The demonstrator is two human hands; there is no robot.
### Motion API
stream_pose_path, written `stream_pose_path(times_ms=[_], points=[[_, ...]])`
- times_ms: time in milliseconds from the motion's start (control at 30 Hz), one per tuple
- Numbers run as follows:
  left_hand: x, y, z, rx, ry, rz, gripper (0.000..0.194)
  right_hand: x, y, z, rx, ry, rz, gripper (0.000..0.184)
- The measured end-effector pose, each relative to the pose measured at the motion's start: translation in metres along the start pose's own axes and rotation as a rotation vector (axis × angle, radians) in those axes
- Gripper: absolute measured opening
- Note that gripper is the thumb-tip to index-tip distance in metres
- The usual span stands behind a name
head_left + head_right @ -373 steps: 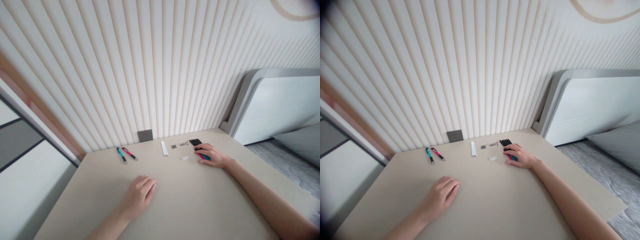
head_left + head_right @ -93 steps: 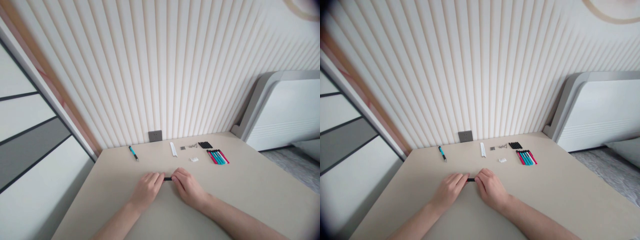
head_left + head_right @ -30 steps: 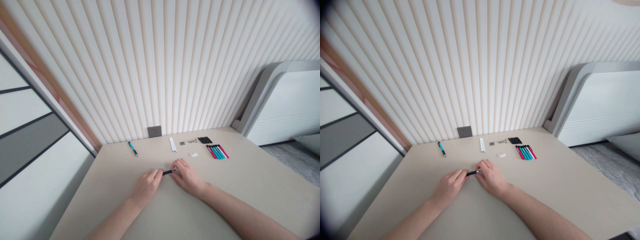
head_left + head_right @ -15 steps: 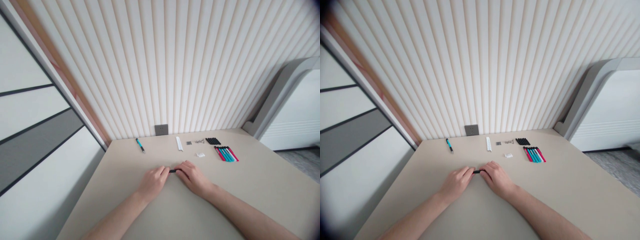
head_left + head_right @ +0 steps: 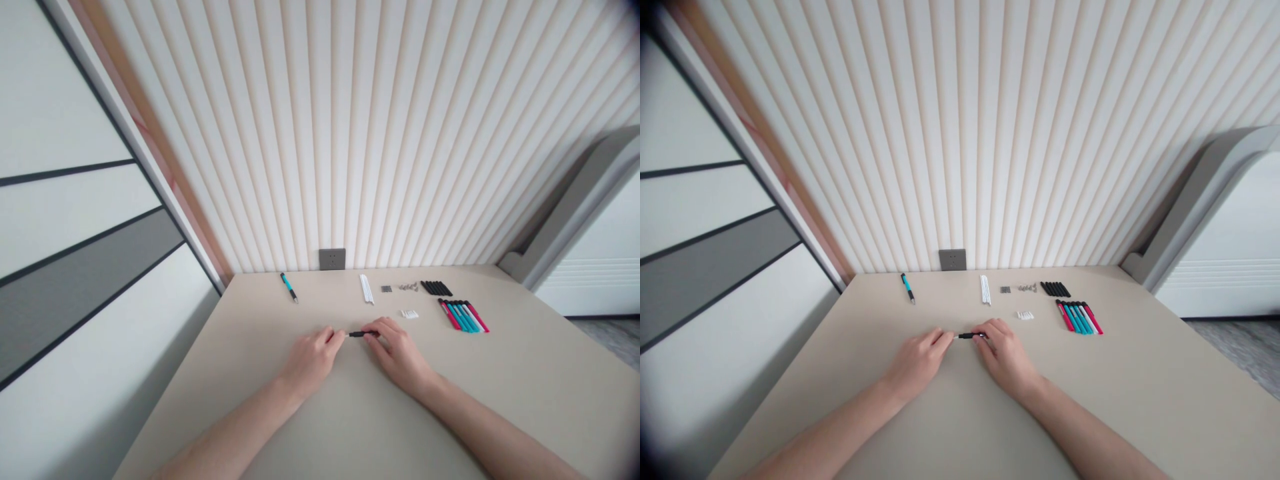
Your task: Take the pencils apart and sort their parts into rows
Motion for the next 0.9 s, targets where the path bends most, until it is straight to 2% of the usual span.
stream_pose_path(times_ms=[200,467,700,833,900], points=[[0.001,0.010,-0.005,-0.023,0.054,0.114,0.020,0.001,-0.006,0.007,-0.046,-0.062,-0.019,0.019],[0.001,0.017,-0.007,-0.057,0.084,0.198,0.021,0.001,-0.009,0.016,-0.121,-0.128,-0.083,0.020],[-0.001,0.022,-0.011,-0.056,0.070,0.251,0.020,0.000,-0.011,0.013,-0.199,-0.096,-0.123,0.015],[0.001,0.019,-0.010,-0.068,0.079,0.207,0.021,0.000,-0.011,-0.003,-0.242,0.034,-0.084,0.010],[0.002,0.014,-0.008,-0.069,0.075,0.161,0.021,0.000,-0.009,-0.003,-0.259,0.027,-0.069,0.013]])
Point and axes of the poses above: each hand's wrist, its own x-axis towards the middle knuckle, its own z-axis out of the back of the hand, y = z × x, the point moved 9 cm from there along x, towards the middle knuckle, and after that the axes turned 6 degrees about x, right-handed, at the moved point
